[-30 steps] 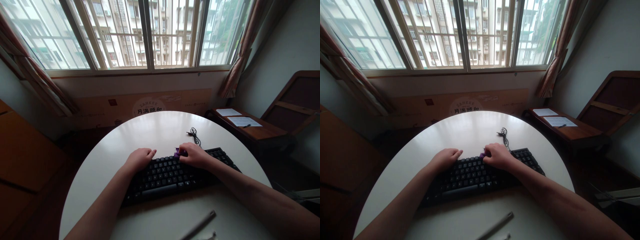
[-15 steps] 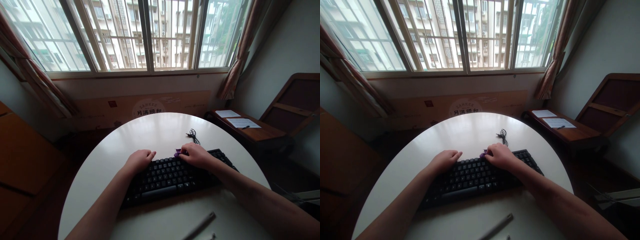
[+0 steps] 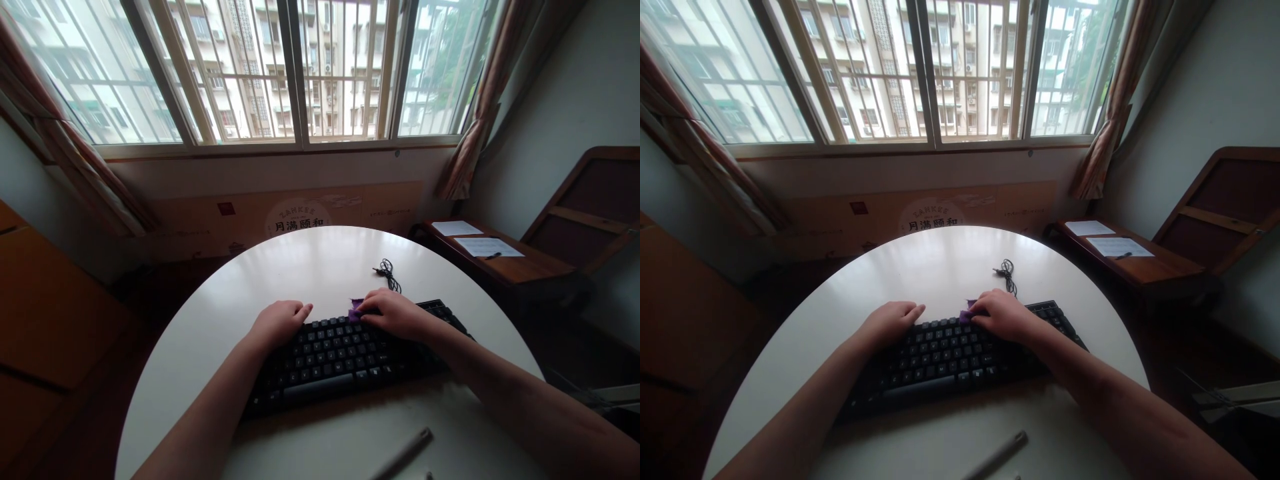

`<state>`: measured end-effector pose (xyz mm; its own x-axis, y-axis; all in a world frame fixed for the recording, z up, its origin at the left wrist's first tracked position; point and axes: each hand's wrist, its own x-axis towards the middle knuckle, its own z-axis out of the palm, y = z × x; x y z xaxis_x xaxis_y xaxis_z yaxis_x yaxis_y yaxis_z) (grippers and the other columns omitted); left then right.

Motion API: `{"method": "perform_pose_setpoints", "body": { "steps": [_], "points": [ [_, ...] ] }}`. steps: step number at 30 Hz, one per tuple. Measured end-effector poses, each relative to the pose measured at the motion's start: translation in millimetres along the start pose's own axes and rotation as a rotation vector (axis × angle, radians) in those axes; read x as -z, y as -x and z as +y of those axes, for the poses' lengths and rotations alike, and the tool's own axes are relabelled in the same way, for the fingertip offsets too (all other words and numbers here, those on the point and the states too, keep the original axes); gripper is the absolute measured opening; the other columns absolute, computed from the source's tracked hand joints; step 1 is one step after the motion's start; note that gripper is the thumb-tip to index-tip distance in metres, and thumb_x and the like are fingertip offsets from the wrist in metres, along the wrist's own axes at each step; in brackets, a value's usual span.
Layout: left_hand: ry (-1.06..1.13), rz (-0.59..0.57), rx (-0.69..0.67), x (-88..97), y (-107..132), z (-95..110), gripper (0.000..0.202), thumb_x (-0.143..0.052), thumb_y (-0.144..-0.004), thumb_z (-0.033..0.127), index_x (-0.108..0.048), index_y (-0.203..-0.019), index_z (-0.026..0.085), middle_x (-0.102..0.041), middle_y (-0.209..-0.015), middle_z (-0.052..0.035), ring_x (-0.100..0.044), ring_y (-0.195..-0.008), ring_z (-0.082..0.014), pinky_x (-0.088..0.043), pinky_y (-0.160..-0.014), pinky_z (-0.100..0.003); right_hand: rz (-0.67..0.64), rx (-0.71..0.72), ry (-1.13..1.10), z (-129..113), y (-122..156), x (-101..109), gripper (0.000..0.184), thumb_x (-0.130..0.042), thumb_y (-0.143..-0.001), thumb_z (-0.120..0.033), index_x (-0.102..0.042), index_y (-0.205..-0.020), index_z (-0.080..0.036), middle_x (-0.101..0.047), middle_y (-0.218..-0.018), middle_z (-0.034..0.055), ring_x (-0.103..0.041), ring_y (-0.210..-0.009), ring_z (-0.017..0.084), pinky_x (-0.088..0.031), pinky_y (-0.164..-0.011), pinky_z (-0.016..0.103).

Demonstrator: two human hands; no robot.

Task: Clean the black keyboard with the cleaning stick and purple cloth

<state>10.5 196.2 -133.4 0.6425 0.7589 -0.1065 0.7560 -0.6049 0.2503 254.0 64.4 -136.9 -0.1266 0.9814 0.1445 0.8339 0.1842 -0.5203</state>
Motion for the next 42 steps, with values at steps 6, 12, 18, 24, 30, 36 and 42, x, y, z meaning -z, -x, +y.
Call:
{"method": "perform_pose_setpoints", "body": {
  "steps": [6, 12, 18, 24, 30, 36, 42],
  "points": [
    [-0.007, 0.000, 0.007, 0.1, -0.6, 0.6, 0.051, -0.029, -0.092, 0.055, -0.062, -0.070, 0.022, -0.070, -0.082, -0.0067, -0.062, -0.076, -0.0244, -0.036, -0.059, -0.031, 0.016, -0.086, -0.139, 6.8, -6.7, 1.1, 0.017, -0.070, -0.076, -0.032, -0.078, -0.087, -0.021, -0.071, -0.089, 0.0040, -0.063, -0.083, 0.019, -0.046, -0.080, 0.029],
    [-0.007, 0.002, 0.002, 0.0, -0.4, -0.1, 0.053, -0.028, -0.092, 0.056, -0.063, -0.070, 0.022, -0.070, -0.082, -0.0070, -0.062, -0.076, -0.0246, -0.037, -0.059, -0.032, 0.048, -0.066, -0.093, 4.6, -4.8, 1.1, 0.019, -0.068, -0.078, -0.036, -0.078, -0.086, -0.021, -0.071, -0.090, 0.0045, -0.062, -0.085, 0.020, -0.046, -0.082, 0.030],
    [0.014, 0.007, -0.002, -1.0, -0.2, -1.4, 0.053, -0.029, -0.091, 0.056, -0.063, -0.070, 0.021, -0.071, -0.083, -0.0075, -0.062, -0.076, -0.0243, -0.036, -0.059, -0.032, -0.061, -0.022, -0.004, 2.9, -2.7, 4.3, 0.026, -0.061, -0.085, -0.038, -0.076, -0.100, -0.023, -0.071, -0.100, 0.0059, -0.061, -0.094, 0.022, -0.044, -0.086, 0.033],
    [0.018, 0.008, -0.013, 0.9, 1.6, -0.2, 0.053, -0.029, -0.092, 0.056, -0.062, -0.069, 0.021, -0.071, -0.082, -0.0076, -0.062, -0.076, -0.0252, -0.036, -0.059, -0.032, 0.014, -0.054, -0.025, 4.5, -3.5, 4.6, 0.019, -0.067, -0.080, -0.036, -0.077, -0.087, -0.021, -0.070, -0.091, 0.0042, -0.061, -0.087, 0.020, -0.045, -0.082, 0.031],
    [0.015, 0.005, -0.010, 1.2, 0.6, 0.4, 0.053, -0.030, -0.092, 0.056, -0.064, -0.070, 0.022, -0.071, -0.082, -0.0078, -0.062, -0.077, -0.0252, -0.037, -0.060, -0.032, 0.041, -0.157, -0.072, 7.5, -4.0, 0.4, 0.025, -0.063, -0.082, -0.040, -0.076, -0.087, -0.019, -0.070, -0.092, 0.0053, -0.062, -0.084, 0.020, -0.045, -0.076, 0.029],
    [-0.002, 0.005, -0.007, 1.1, 0.8, 0.5, 0.051, -0.031, -0.092, 0.055, -0.064, -0.072, 0.021, -0.071, -0.084, -0.0081, -0.062, -0.077, -0.0250, -0.038, -0.061, -0.031, 0.096, -0.197, 0.104, 2.4, -7.7, -7.8, 0.026, -0.058, -0.085, -0.041, -0.075, -0.087, -0.021, -0.072, -0.090, 0.0061, -0.063, -0.084, 0.022, -0.042, -0.073, 0.030],
    [-0.002, 0.001, -0.009, 1.1, 0.6, -0.5, 0.051, -0.030, -0.092, 0.055, -0.061, -0.069, 0.022, -0.070, -0.080, -0.0072, -0.061, -0.076, -0.0246, -0.037, -0.060, -0.031, 0.088, -0.206, -0.062, 11.6, -1.6, 13.5, 0.028, -0.057, -0.085, -0.040, -0.075, -0.092, -0.019, -0.072, -0.090, 0.0054, -0.064, -0.082, 0.020, -0.043, -0.071, 0.028]
  ]
}}
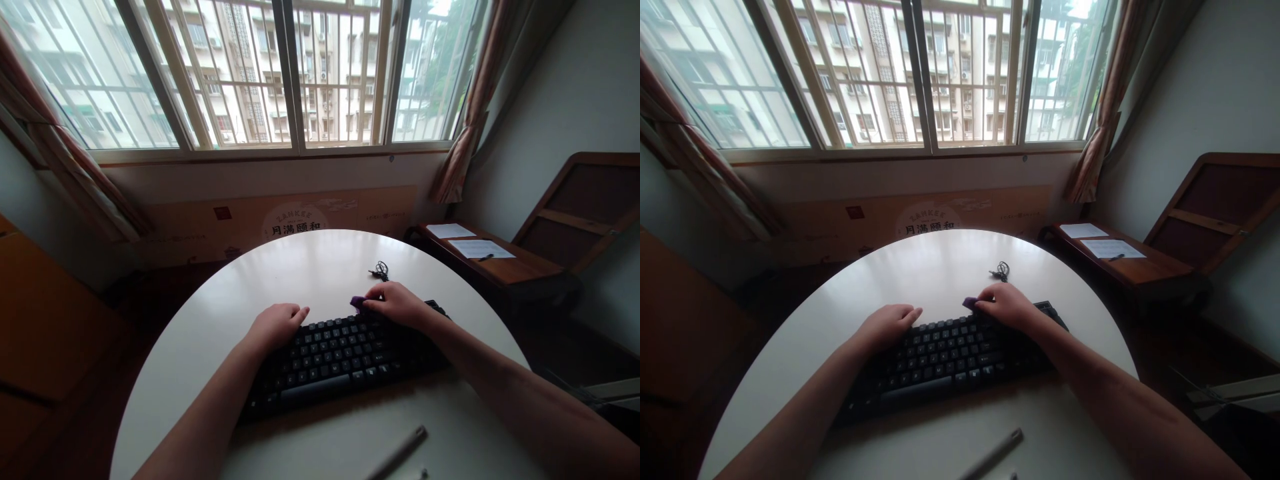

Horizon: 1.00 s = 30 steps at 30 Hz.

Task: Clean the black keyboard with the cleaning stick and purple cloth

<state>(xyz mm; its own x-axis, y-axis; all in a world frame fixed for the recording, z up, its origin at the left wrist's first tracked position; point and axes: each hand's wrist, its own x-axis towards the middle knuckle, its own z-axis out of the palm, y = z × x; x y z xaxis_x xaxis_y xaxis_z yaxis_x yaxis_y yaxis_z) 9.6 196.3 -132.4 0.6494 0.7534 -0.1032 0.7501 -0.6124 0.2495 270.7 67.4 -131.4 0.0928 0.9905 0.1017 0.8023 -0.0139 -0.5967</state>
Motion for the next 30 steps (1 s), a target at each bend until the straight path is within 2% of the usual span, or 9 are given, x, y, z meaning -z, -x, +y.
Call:
{"method": "perform_pose_setpoints", "body": {
  "steps": [3, 7, 12, 20, 25, 30],
  "points": [
    [0.008, -0.004, -0.009, 0.0, -0.2, -0.2, 0.050, -0.030, -0.092, 0.054, -0.061, -0.070, 0.022, -0.070, -0.082, -0.0071, -0.062, -0.077, -0.0246, -0.038, -0.061, -0.032, -0.052, 0.021, -0.079, 4.8, 1.0, 10.0, 0.028, -0.058, -0.084, -0.040, -0.075, -0.090, -0.018, -0.072, -0.090, 0.0051, -0.064, -0.082, 0.019, -0.045, -0.070, 0.027],
    [0.012, -0.002, -0.012, 0.0, -0.2, -0.4, 0.050, -0.030, -0.092, 0.054, -0.061, -0.070, 0.022, -0.070, -0.081, -0.0073, -0.062, -0.076, -0.0245, -0.037, -0.060, -0.032, -0.176, 0.082, -0.066, 5.9, 2.2, 11.7, 0.025, -0.061, -0.082, -0.036, -0.075, -0.087, -0.017, -0.071, -0.091, 0.0055, -0.063, -0.081, 0.019, -0.045, -0.072, 0.027],
    [0.008, 0.006, -0.008, -0.4, -0.1, -0.5, 0.050, -0.031, -0.091, 0.055, -0.062, -0.069, 0.022, -0.070, -0.080, -0.0071, -0.062, -0.075, -0.0243, -0.037, -0.060, -0.031, -0.213, 0.113, -0.072, 5.9, 3.6, 11.2, 0.024, -0.063, -0.080, -0.035, -0.076, -0.094, -0.019, -0.070, -0.094, 0.0049, -0.062, -0.085, 0.020, -0.045, -0.075, 0.027],
    [0.010, 0.007, -0.009, -1.6, -0.9, -2.1, 0.050, -0.031, -0.090, 0.055, -0.061, -0.069, 0.022, -0.070, -0.081, -0.0069, -0.061, -0.076, -0.0248, -0.038, -0.061, -0.032, -0.082, 0.078, 0.082, -0.8, 1.0, -1.2, 0.024, -0.059, -0.084, -0.035, -0.074, -0.086, -0.016, -0.069, -0.087, 0.0072, -0.061, -0.080, 0.020, -0.043, -0.070, 0.029],
    [0.007, 0.007, 0.001, -2.2, -1.2, -2.6, 0.050, -0.031, -0.090, 0.056, -0.062, -0.070, 0.022, -0.070, -0.081, -0.0074, -0.062, -0.077, -0.0249, -0.038, -0.061, -0.032, -0.120, 0.098, 0.096, 0.9, 2.9, 3.9, 0.023, -0.060, -0.083, -0.036, -0.074, -0.087, -0.018, -0.070, -0.089, 0.0067, -0.061, -0.080, 0.020, -0.044, -0.070, 0.028],
    [0.009, 0.014, -0.015, -2.6, -1.3, -2.7, 0.049, -0.032, -0.091, 0.055, -0.061, -0.069, 0.022, -0.070, -0.080, -0.0066, -0.062, -0.076, -0.0243, -0.038, -0.061, -0.031, -0.091, 0.098, 0.102, -0.7, 2.9, 0.1, 0.023, -0.058, -0.085, -0.034, -0.073, -0.086, -0.018, -0.069, -0.088, 0.0070, -0.061, -0.080, 0.020, -0.044, -0.070, 0.029]
  ]
}}
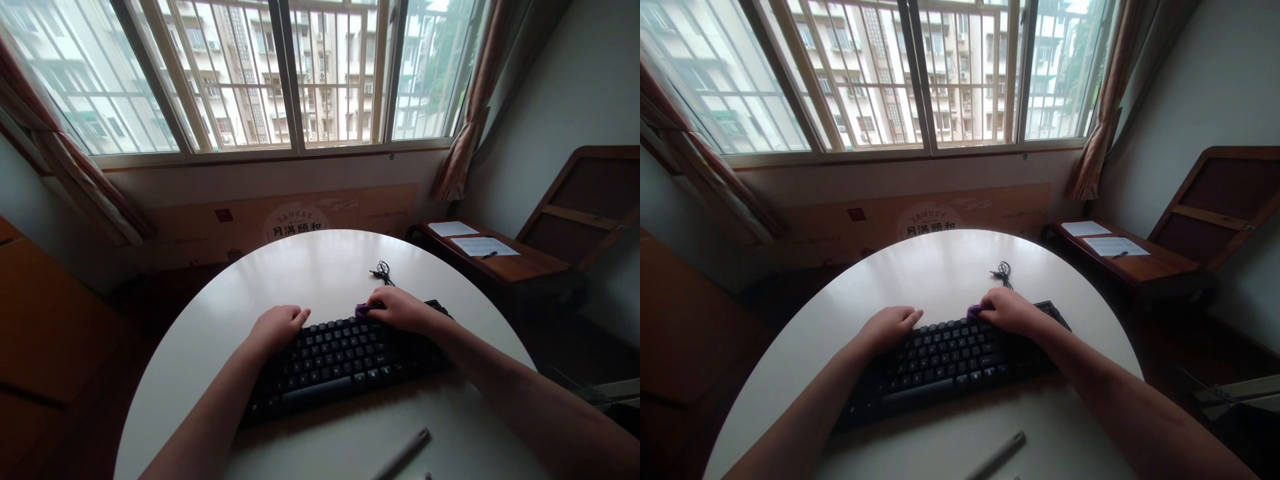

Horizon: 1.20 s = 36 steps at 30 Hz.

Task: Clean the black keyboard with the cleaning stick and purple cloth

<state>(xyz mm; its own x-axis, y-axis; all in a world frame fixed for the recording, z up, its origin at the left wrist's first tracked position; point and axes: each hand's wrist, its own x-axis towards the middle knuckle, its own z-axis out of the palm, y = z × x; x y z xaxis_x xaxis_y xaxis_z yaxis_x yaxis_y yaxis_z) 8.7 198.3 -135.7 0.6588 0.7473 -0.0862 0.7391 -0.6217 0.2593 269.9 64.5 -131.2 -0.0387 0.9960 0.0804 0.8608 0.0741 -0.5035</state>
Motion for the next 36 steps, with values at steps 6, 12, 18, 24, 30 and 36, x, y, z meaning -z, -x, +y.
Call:
{"method": "perform_pose_setpoints", "body": {
  "steps": [6, 12, 18, 24, 30, 36],
  "points": [
    [0.003, -0.008, 0.006, -0.5, -0.2, -0.6, 0.049, -0.031, -0.091, 0.055, -0.059, -0.068, 0.022, -0.069, -0.078, -0.0060, -0.060, -0.073, -0.0232, -0.037, -0.061, -0.031, -0.016, 0.061, -0.025, 2.4, -2.0, -1.5, 0.025, -0.055, -0.086, -0.035, -0.073, -0.087, -0.017, -0.070, -0.089, 0.0071, -0.062, -0.082, 0.020, -0.044, -0.073, 0.028],
    [0.003, -0.006, 0.017, 0.5, 0.7, 1.5, 0.049, -0.031, -0.091, 0.055, -0.058, -0.067, 0.022, -0.068, -0.077, -0.0059, -0.059, -0.073, -0.0231, -0.036, -0.060, -0.031, -0.051, -0.007, -0.051, 7.9, -1.8, 2.4, 0.025, -0.057, -0.085, -0.038, -0.072, -0.083, -0.018, -0.070, -0.085, 0.0056, -0.062, -0.077, 0.020, -0.043, -0.066, 0.027],
    [-0.005, -0.013, 0.019, 0.8, -0.2, 2.0, 0.049, -0.030, -0.091, 0.055, -0.058, -0.068, 0.022, -0.068, -0.077, -0.0060, -0.060, -0.073, -0.0235, -0.036, -0.059, -0.031, -0.019, 0.046, -0.031, 4.4, -2.9, -2.0, 0.025, -0.056, -0.086, -0.036, -0.072, -0.085, -0.017, -0.070, -0.087, 0.0062, -0.061, -0.077, 0.019, -0.042, -0.067, 0.027],
    [-0.015, -0.008, 0.019, -0.6, -1.2, 0.9, 0.048, -0.031, -0.092, 0.054, -0.059, -0.069, 0.022, -0.069, -0.079, -0.0056, -0.060, -0.074, -0.0237, -0.036, -0.060, -0.031, 0.051, 0.095, 0.035, 18.8, 2.4, 18.5, 0.023, -0.058, -0.085, -0.035, -0.074, -0.082, -0.019, -0.069, -0.083, 0.0053, -0.060, -0.080, 0.019, -0.042, -0.072, 0.028],
    [-0.015, -0.015, 0.024, -1.1, -2.3, -1.2, 0.049, -0.031, -0.091, 0.055, -0.058, -0.068, 0.022, -0.068, -0.076, -0.0050, -0.059, -0.072, -0.0229, -0.034, -0.058, -0.031, 0.070, 0.019, -0.075, 38.8, 7.8, 38.4, 0.031, -0.060, -0.084, -0.046, -0.074, -0.084, -0.017, -0.068, -0.082, 0.0054, -0.061, -0.076, 0.019, -0.043, -0.069, 0.027],
    [-0.012, -0.014, 0.020, -1.6, -2.5, -1.7, 0.049, -0.031, -0.091, 0.056, -0.057, -0.067, 0.022, -0.067, -0.075, -0.0044, -0.058, -0.071, -0.0225, -0.033, -0.058, -0.031, -0.070, 0.119, -0.085, 29.6, 5.5, 23.7, 0.030, -0.061, -0.084, -0.043, -0.076, -0.087, -0.018, -0.070, -0.085, 0.0054, -0.062, -0.078, 0.019, -0.044, -0.072, 0.028]
  ]
}}
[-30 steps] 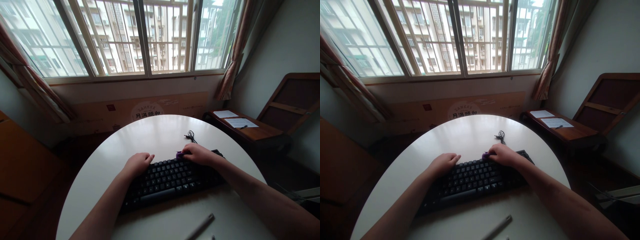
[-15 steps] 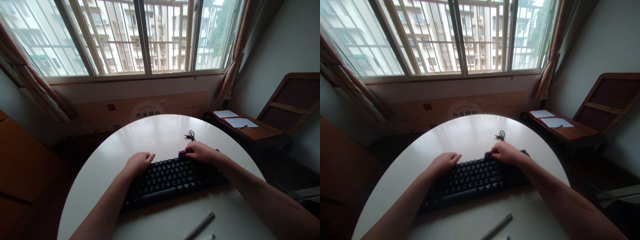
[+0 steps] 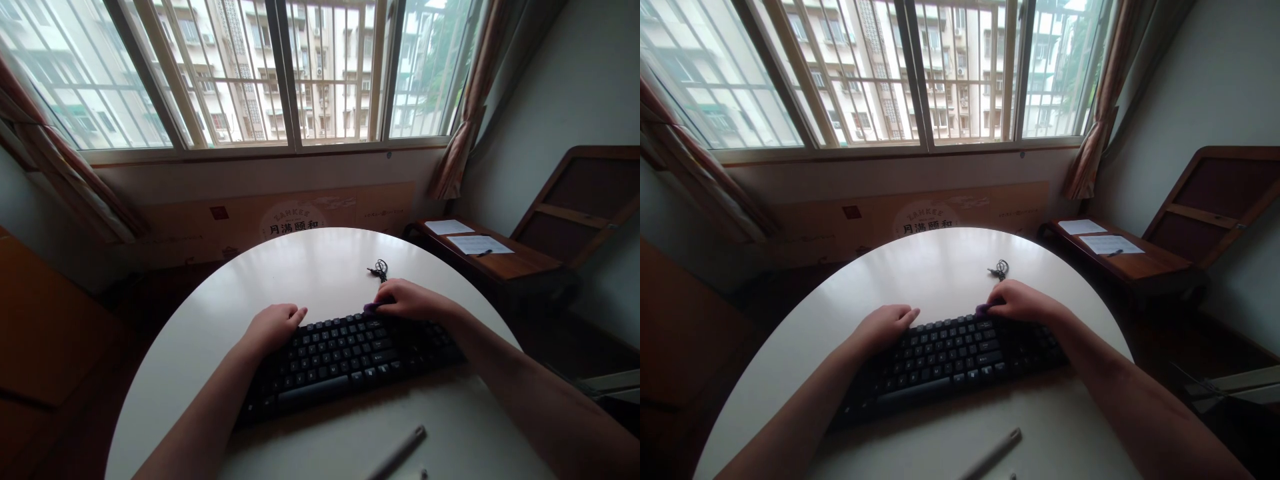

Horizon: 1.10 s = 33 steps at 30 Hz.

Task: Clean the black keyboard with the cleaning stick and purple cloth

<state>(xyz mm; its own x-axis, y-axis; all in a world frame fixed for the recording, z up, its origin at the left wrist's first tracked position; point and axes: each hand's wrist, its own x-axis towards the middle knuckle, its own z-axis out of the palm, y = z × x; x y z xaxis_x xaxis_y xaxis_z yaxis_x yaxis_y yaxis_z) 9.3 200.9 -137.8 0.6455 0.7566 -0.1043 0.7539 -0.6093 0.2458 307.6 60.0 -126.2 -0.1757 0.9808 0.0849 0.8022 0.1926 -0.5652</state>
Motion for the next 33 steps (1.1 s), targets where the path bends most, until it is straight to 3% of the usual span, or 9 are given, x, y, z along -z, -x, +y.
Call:
{"method": "perform_pose_setpoints", "body": {
  "steps": [8, 18, 25, 33],
  "points": [
    [-0.009, -0.006, 0.006, 2.1, 0.9, 2.6, 0.048, -0.031, -0.091, 0.055, -0.056, -0.067, 0.022, -0.067, -0.076, -0.0051, -0.058, -0.072, -0.0227, -0.032, -0.057, -0.030, 0.073, 0.070, 0.215, -13.4, -3.6, -11.3, 0.018, -0.062, -0.085, -0.030, -0.077, -0.091, -0.024, -0.071, -0.088, 0.0045, -0.059, -0.088, 0.021, -0.040, -0.082, 0.031],
    [-0.009, 0.001, -0.007, 1.2, 1.1, 1.4, 0.048, -0.031, -0.091, 0.055, -0.058, -0.067, 0.022, -0.068, -0.077, -0.0053, -0.059, -0.073, -0.0231, -0.034, -0.059, -0.031, 0.032, 0.042, 0.126, -2.6, -2.0, -2.8, 0.025, -0.062, -0.085, -0.040, -0.078, -0.085, -0.021, -0.070, -0.082, 0.0048, -0.061, -0.080, 0.019, -0.042, -0.076, 0.028],
    [0.001, 0.001, -0.007, 1.9, 1.1, 1.6, 0.050, -0.031, -0.091, 0.055, -0.060, -0.068, 0.022, -0.069, -0.078, -0.0059, -0.060, -0.074, -0.0235, -0.035, -0.059, -0.032, 0.053, 0.055, 0.109, -11.0, -6.0, -12.5, 0.018, -0.061, -0.085, -0.029, -0.077, -0.088, -0.020, -0.071, -0.086, 0.0048, -0.061, -0.085, 0.020, -0.043, -0.081, 0.028],
    [0.001, 0.006, -0.010, 2.1, 2.0, 1.8, 0.050, -0.030, -0.091, 0.055, -0.061, -0.069, 0.022, -0.069, -0.079, -0.0064, -0.061, -0.075, -0.0246, -0.037, -0.060, -0.032, 0.011, 0.028, 0.093, -6.8, -1.8, -6.2, 0.017, -0.064, -0.081, -0.030, -0.077, -0.085, -0.020, -0.071, -0.086, 0.0049, -0.062, -0.084, 0.020, -0.044, -0.080, 0.029]
  ]
}}
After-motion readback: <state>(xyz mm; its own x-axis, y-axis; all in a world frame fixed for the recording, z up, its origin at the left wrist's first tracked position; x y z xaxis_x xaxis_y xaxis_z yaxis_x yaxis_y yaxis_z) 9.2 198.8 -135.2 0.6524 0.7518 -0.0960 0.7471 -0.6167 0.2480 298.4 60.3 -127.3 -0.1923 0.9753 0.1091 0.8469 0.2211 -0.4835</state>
